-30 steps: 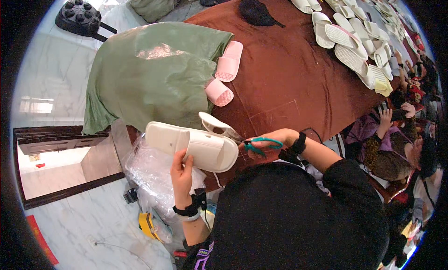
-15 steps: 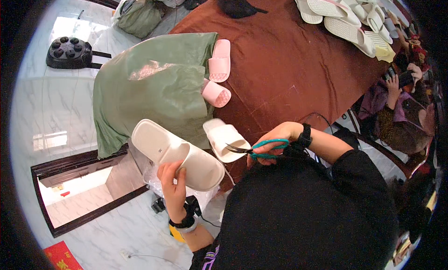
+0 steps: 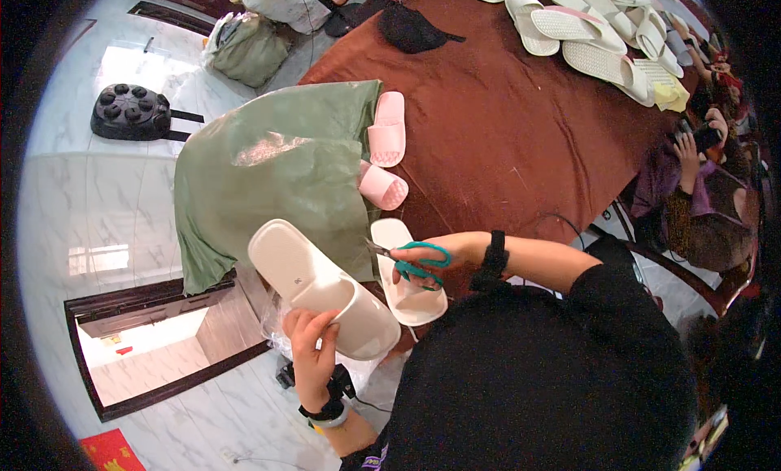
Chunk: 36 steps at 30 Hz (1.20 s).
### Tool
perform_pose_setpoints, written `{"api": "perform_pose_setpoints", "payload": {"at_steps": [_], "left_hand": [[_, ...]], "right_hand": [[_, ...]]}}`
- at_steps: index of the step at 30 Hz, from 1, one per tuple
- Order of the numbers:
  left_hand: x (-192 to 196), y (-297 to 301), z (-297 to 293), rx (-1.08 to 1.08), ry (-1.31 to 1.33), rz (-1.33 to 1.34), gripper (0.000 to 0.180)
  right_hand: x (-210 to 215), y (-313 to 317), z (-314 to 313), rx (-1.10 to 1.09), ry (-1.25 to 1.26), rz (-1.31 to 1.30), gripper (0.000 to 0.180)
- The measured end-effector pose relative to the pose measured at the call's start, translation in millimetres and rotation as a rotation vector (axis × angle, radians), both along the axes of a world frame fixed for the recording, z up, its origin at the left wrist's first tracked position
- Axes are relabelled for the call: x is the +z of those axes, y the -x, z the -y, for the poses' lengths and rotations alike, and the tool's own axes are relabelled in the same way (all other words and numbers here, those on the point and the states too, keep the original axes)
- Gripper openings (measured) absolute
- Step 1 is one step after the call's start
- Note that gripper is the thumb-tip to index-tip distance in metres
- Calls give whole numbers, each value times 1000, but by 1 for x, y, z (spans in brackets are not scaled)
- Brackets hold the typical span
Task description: Trim excess material from slippers and package them into plastic bags within a shoe manufacturing environment.
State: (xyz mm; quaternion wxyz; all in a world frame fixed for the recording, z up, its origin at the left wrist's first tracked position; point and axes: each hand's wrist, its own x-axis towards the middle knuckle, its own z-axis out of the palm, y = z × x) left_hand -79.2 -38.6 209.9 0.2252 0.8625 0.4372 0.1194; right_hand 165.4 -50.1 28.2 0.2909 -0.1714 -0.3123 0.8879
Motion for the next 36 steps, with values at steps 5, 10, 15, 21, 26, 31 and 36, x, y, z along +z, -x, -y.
{"api": "perform_pose_setpoints", "payload": {"at_steps": [5, 10, 15, 21, 26, 31, 36], "left_hand": [[-8, 7, 3, 46, 15, 13, 17], [-34, 47, 12, 265, 229, 341, 15], [-100, 95, 0, 619, 618, 1144, 14], [-122, 113, 37, 692, 718, 1636, 57], [-135, 102, 69, 976, 676, 1581, 62], [-161, 136, 82, 978, 432, 1505, 40], [-153, 153, 88, 666, 190, 985, 32]], "right_hand": [[-19, 3, 4, -312, -59, 271, 58], [-17, -24, 5, -559, 122, 358, 48], [-35, -13, 7, -408, -579, 1055, 60], [-55, 83, -8, -393, -1005, 1189, 36], [-111, 125, -38, -133, -764, 1331, 39], [-102, 73, -41, -400, -738, 1120, 43], [9, -26, -26, -418, -86, 234, 32]]}}
